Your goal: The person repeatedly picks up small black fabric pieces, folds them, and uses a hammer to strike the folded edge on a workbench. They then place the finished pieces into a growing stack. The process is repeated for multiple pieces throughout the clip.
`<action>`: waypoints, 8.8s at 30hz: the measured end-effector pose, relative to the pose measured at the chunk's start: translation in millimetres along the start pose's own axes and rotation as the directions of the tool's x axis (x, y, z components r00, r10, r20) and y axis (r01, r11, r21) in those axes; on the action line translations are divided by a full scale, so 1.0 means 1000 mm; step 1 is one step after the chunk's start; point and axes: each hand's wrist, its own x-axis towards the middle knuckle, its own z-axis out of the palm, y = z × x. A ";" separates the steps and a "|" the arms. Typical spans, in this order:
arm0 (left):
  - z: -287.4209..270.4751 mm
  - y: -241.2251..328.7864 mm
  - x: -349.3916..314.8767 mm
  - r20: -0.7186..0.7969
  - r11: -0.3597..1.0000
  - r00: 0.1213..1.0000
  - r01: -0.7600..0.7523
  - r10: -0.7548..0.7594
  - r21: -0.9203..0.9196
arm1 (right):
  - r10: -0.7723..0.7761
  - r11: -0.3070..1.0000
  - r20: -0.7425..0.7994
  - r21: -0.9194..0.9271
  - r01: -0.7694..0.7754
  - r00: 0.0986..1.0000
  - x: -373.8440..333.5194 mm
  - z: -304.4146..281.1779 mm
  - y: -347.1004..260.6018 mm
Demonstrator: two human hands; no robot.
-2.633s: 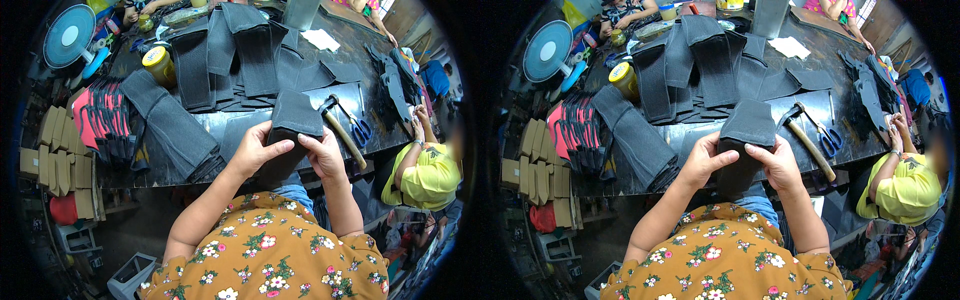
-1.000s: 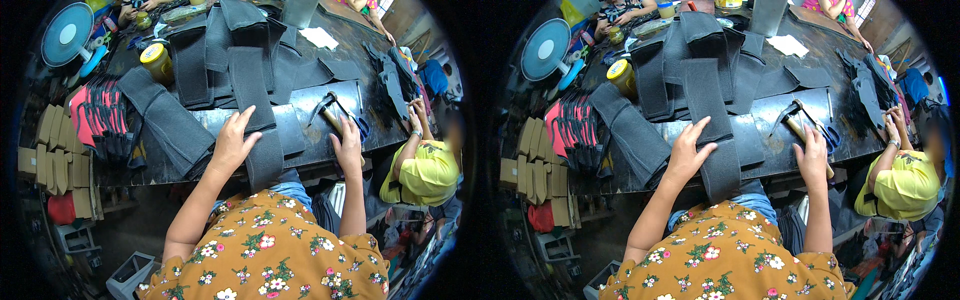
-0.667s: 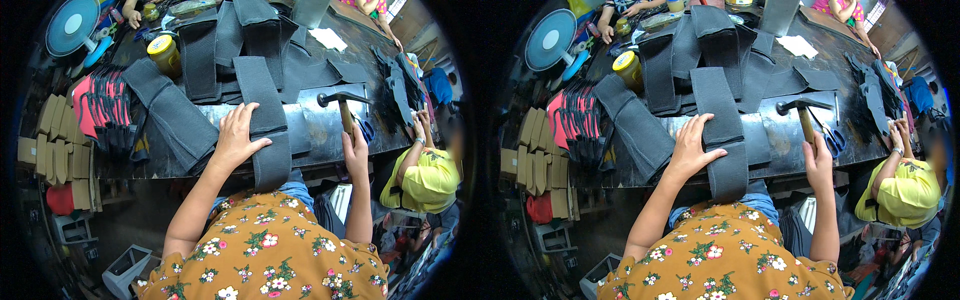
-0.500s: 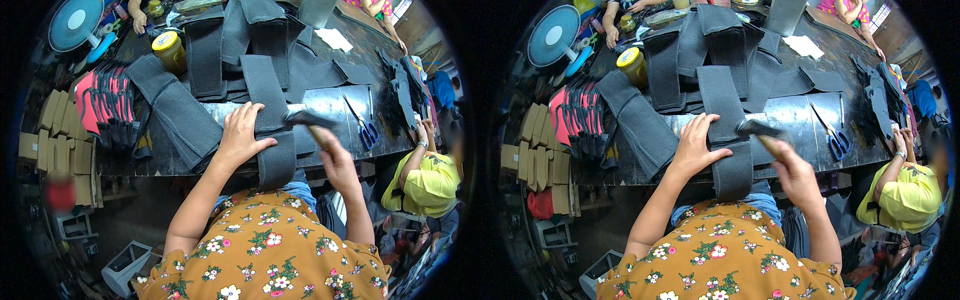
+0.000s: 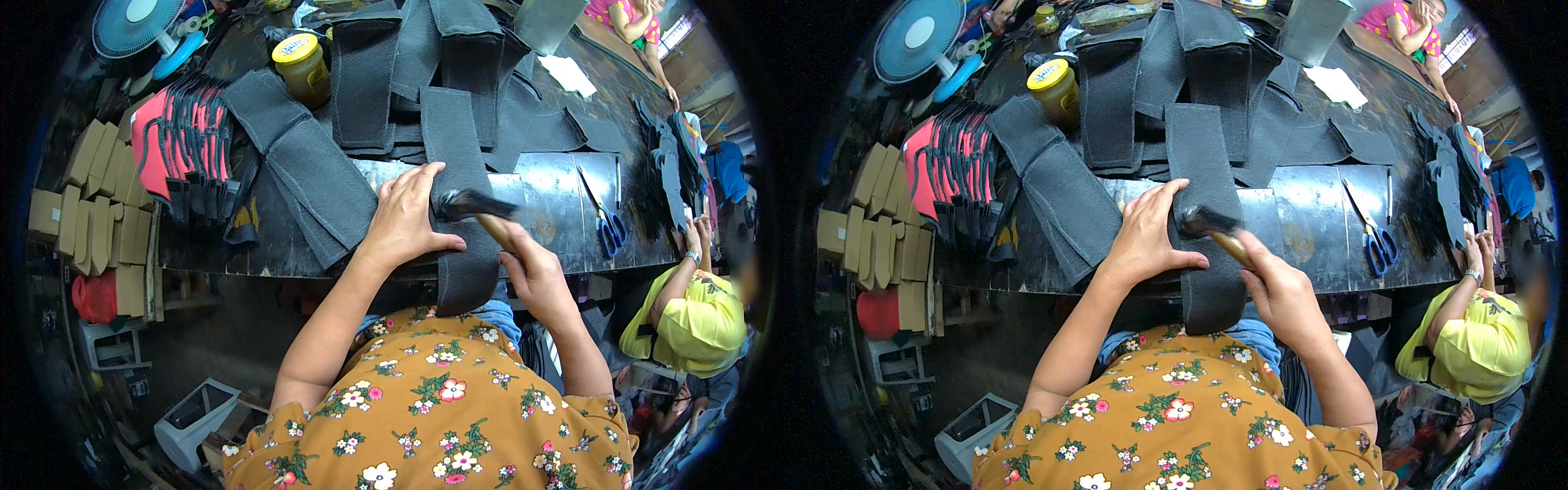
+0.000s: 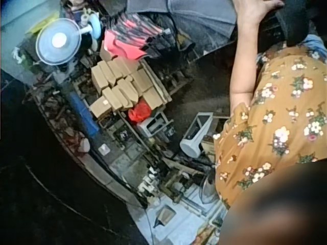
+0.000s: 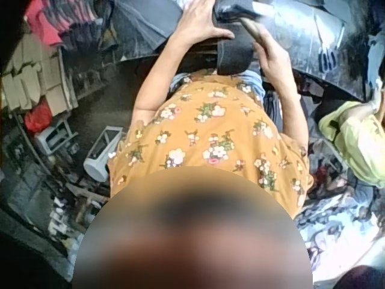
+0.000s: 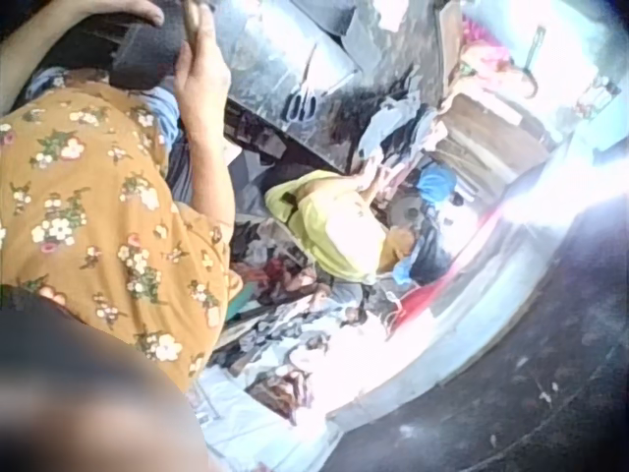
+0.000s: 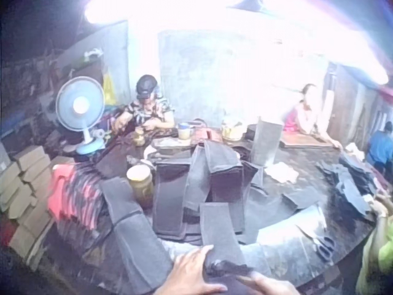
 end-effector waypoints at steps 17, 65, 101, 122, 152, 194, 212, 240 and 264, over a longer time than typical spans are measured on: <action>-0.003 0.002 -0.002 -0.005 1.000 1.000 -0.012 0.012 -0.004 | 0.005 0.998 0.039 -0.066 -0.002 0.999 -0.008 -0.014 0.013; -0.070 -0.010 0.005 -0.504 0.959 0.862 -0.182 0.049 -0.219 | 0.231 0.690 -0.405 0.709 0.144 0.885 0.081 -0.097 0.078; -0.007 0.065 0.001 0.181 0.401 0.982 0.143 0.057 -0.905 | 0.172 0.300 0.141 0.935 -0.188 0.975 0.009 -0.009 0.024; 0.015 0.060 -0.012 0.095 0.240 0.994 0.105 -0.052 -0.965 | 0.269 0.424 0.006 0.897 -0.124 0.963 0.017 0.014 0.009; 0.008 0.012 0.004 0.027 0.994 0.994 -0.109 0.109 -0.003 | 0.384 0.910 -0.281 -0.044 -0.412 0.879 -0.045 -0.064 0.114; 0.005 0.001 0.010 0.016 1.000 1.000 -0.007 0.007 -0.004 | 0.053 0.999 -0.086 0.010 -0.052 0.995 -0.023 -0.042 0.020; -0.139 -0.014 0.012 -0.730 0.907 0.681 -0.269 -0.058 -0.323 | 0.031 0.915 -0.350 -0.366 -0.167 0.936 -0.031 -0.073 0.107; -0.107 -0.100 -0.013 -0.456 0.896 0.889 0.168 0.042 0.411 | 0.389 0.840 -0.384 -0.225 -0.493 0.837 0.227 -0.022 0.204; 0.013 0.060 0.021 0.078 0.230 0.997 0.082 -0.024 -0.970 | 0.176 0.273 0.052 0.957 -0.099 0.983 0.027 -0.014 0.021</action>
